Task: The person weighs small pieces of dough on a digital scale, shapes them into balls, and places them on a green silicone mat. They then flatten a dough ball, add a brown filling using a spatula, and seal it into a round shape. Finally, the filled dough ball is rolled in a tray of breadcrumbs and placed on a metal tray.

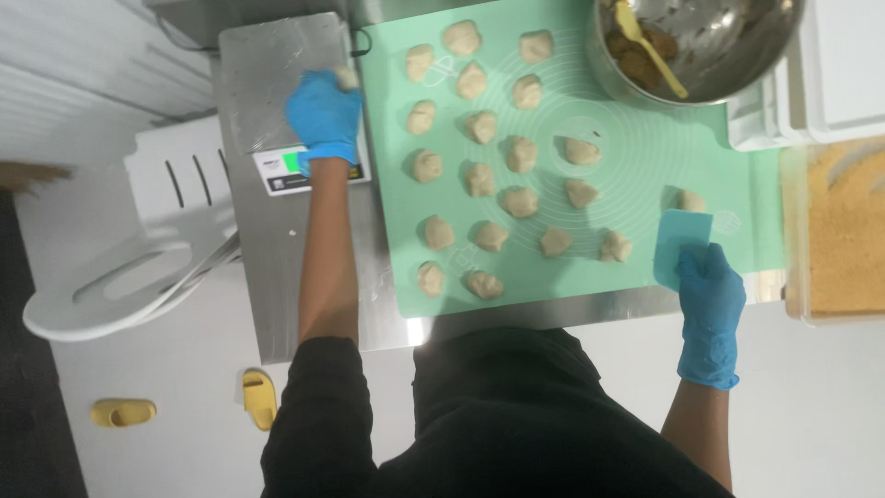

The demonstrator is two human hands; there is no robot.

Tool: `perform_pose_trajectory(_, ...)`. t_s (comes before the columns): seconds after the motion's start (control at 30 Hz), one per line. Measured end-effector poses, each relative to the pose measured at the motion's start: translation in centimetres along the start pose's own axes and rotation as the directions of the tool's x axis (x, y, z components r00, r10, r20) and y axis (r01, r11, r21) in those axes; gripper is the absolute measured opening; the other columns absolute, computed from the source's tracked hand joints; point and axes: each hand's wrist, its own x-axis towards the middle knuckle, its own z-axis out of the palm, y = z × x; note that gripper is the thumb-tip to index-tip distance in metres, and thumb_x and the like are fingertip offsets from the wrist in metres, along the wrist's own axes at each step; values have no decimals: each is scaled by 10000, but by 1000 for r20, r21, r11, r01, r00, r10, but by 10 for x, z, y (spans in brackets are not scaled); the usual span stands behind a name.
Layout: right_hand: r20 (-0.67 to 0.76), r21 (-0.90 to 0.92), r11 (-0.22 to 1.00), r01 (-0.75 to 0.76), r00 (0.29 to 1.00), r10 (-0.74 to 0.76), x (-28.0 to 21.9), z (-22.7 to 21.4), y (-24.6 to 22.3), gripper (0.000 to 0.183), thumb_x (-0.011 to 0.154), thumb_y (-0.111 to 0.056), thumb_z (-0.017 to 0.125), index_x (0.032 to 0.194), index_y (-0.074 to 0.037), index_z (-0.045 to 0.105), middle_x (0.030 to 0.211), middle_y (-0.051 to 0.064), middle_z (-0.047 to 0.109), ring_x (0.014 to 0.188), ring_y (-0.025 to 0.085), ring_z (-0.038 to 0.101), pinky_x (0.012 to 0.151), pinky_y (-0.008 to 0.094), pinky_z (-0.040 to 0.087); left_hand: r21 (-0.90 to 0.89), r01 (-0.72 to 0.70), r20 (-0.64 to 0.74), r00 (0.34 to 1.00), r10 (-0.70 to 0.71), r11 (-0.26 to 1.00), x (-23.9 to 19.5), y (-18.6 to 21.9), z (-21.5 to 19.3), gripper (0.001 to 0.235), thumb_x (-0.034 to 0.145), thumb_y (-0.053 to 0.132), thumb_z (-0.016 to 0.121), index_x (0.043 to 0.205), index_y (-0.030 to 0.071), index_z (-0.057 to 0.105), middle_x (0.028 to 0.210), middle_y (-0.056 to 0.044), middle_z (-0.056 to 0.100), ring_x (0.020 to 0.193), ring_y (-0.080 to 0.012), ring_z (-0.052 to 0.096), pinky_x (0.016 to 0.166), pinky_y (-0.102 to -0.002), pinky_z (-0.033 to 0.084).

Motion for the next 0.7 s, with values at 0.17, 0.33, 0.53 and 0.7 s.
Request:
perform_pose_trajectory(0.17, -24, 46, 998, -41, 999, 42, -2, -13, 17, 218, 1033, -239, 660, 1158, -60, 670, 1032, 175, 723, 937, 348, 689, 807, 433, 517, -422, -139, 300, 911, 283, 896, -72, 175, 76, 302, 877, 401, 653, 861, 111, 734, 882, -183, 726, 792, -404, 693, 704, -523, 546)
perform_pose_trajectory(0.33, -66, 5, 998, -67, 996, 67, 12, -28, 38, 222, 1031, -232, 672, 1138, -38, 654, 1026, 187, 725, 938, 355, 681, 809, 435, 512, -567, -299, 318, 780, 539, 767, -147, 331, 138, 384, 898, 476, 633, 908, 108, 740, 954, -151, 742, 837, -389, 704, 741, -506, 556)
perform_pose_trajectory(0.53, -80, 92, 993, -71, 994, 78, 32, -45, 75, 243, 992, -250, 636, 1143, -61, 653, 969, 189, 735, 894, 352, 716, 792, 430, 535, -337, -386, 556, 654, 512, 859, -171, 394, 175, 746, 867, 528, 658, 1402, 24, 535, 1000, -129, 737, 874, -307, 725, 762, -431, 574)
perform_pose_trajectory(0.7, -28, -135, 990, 49, 998, -53, 67, -33, 87, 267, 1013, -288, 620, 1150, -61, 644, 908, 235, 716, 854, 436, 692, 737, 504, 531, -642, -447, 262, 636, 726, 623, -235, 405, 180, 303, 929, 349, 654, 1193, 205, 692, 1063, -52, 770, 920, -280, 739, 784, -419, 575)
